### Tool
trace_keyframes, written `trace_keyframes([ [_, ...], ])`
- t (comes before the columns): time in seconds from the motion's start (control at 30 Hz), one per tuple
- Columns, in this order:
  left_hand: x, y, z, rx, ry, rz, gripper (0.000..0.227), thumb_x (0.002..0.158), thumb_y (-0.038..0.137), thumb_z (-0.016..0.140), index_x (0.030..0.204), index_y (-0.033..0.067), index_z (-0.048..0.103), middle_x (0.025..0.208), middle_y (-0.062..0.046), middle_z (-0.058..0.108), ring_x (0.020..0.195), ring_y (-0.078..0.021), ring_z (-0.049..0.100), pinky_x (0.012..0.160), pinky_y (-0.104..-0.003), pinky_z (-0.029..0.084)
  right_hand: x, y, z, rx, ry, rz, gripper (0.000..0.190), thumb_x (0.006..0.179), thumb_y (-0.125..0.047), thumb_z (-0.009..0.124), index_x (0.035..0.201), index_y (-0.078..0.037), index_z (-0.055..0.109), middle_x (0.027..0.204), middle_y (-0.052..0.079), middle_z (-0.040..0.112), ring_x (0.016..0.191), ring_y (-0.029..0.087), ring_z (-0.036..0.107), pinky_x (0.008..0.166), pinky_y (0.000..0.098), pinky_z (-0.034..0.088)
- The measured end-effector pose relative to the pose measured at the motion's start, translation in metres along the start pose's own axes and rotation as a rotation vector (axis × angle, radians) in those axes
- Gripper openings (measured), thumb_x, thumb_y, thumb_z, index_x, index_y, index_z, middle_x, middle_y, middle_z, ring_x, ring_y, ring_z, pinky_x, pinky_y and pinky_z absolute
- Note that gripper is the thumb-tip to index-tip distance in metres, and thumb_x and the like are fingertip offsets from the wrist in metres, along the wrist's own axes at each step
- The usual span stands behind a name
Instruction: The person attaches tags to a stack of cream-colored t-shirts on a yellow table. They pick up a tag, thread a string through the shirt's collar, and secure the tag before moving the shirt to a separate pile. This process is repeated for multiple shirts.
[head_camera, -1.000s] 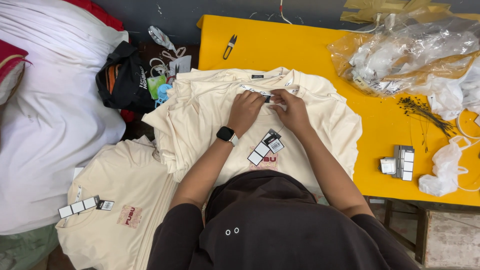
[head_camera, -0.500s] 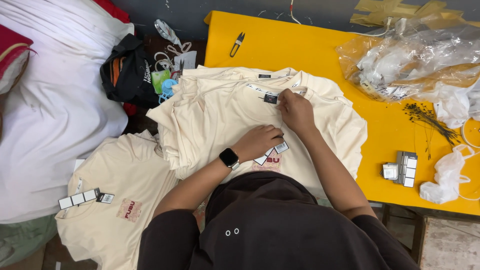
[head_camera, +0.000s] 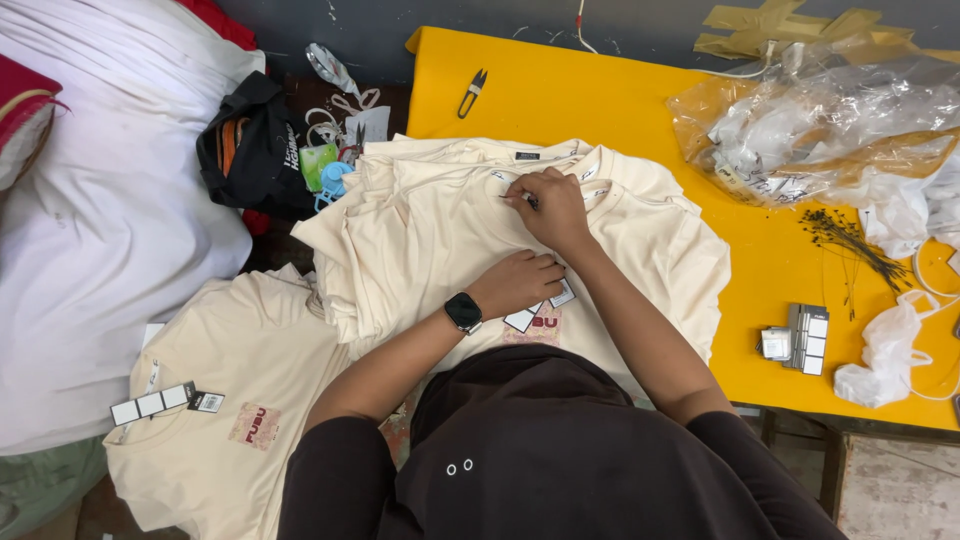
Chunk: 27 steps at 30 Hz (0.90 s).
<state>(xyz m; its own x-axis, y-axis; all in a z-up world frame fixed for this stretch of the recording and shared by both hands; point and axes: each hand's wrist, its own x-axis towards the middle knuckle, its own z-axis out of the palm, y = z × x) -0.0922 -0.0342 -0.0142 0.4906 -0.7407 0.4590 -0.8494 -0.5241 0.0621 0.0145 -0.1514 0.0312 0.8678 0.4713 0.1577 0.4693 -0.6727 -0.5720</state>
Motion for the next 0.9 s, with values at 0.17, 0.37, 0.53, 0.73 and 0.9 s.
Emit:
trace_keyframes([
  [0.17, -0.004, 0.003, 0.019, -0.02, 0.007, -0.055, 0.009, 0.1, 0.015, 0.052, 0.105, 0.0203, 0.055, 0.1, 0.004, 0.055, 0.099, -0.0152, 0.056, 0.074, -0.031, 0.043, -0.003, 0.017, 0.002, 0.335, -0.012, 0.062, 0.009, 0.085, -0.014, 0.082, 0.093, -0.018, 0.079, 0.089, 0.002, 0.077, 0.082, 0.021, 0.064, 0.079, 0.0338, 0.05],
  [0.37, -0.009, -0.005, 0.048, -0.987, 0.2, -0.797, 0.009, 0.104, 0.021, 0.057, 0.108, 0.0134, 0.06, 0.101, -0.003, 0.057, 0.098, -0.0216, 0.061, 0.077, -0.033, 0.05, -0.02, 0.017, -0.015, 0.339, 0.091, -0.048, 0.006, 0.092, -0.015, 0.078, 0.096, -0.018, 0.079, 0.101, -0.001, 0.073, 0.099, 0.023, 0.06, 0.091, 0.0341, 0.04],
  [0.53, 0.0, -0.013, 0.027, -1.486, 0.647, -1.177, 0.005, 0.105, 0.011, 0.056, 0.108, 0.0127, 0.06, 0.101, 0.003, 0.059, 0.095, -0.0062, 0.057, 0.076, -0.019, 0.044, -0.044, 0.01, -0.023, 0.119, 0.22, -0.098, 0.003, 0.099, -0.023, 0.074, 0.097, -0.025, 0.075, 0.098, -0.01, 0.071, 0.101, 0.016, 0.057, 0.091, 0.033, 0.031],
  [0.73, 0.003, -0.019, 0.025, -1.633, 0.686, -1.288, 0.006, 0.105, 0.01, 0.055, 0.104, 0.0128, 0.06, 0.097, 0.002, 0.062, 0.088, -0.0072, 0.061, 0.066, -0.017, 0.044, -0.054, 0.0, -0.029, -0.084, 0.254, -0.19, 0.006, 0.101, -0.023, 0.07, 0.096, -0.022, 0.072, 0.094, -0.006, 0.065, 0.096, 0.021, 0.053, 0.089, 0.0392, 0.029],
  [0.9, 0.004, -0.018, 0.016, -1.656, 0.674, -1.297, 0.005, 0.106, 0.013, 0.056, 0.103, 0.0133, 0.06, 0.098, 0.001, 0.065, 0.089, -0.008, 0.064, 0.067, -0.017, 0.046, -0.053, 0.0, -0.028, -0.122, 0.272, -0.207, 0.005, 0.101, -0.023, 0.069, 0.097, -0.022, 0.071, 0.094, -0.006, 0.065, 0.097, 0.021, 0.054, 0.088, 0.0394, 0.029],
])
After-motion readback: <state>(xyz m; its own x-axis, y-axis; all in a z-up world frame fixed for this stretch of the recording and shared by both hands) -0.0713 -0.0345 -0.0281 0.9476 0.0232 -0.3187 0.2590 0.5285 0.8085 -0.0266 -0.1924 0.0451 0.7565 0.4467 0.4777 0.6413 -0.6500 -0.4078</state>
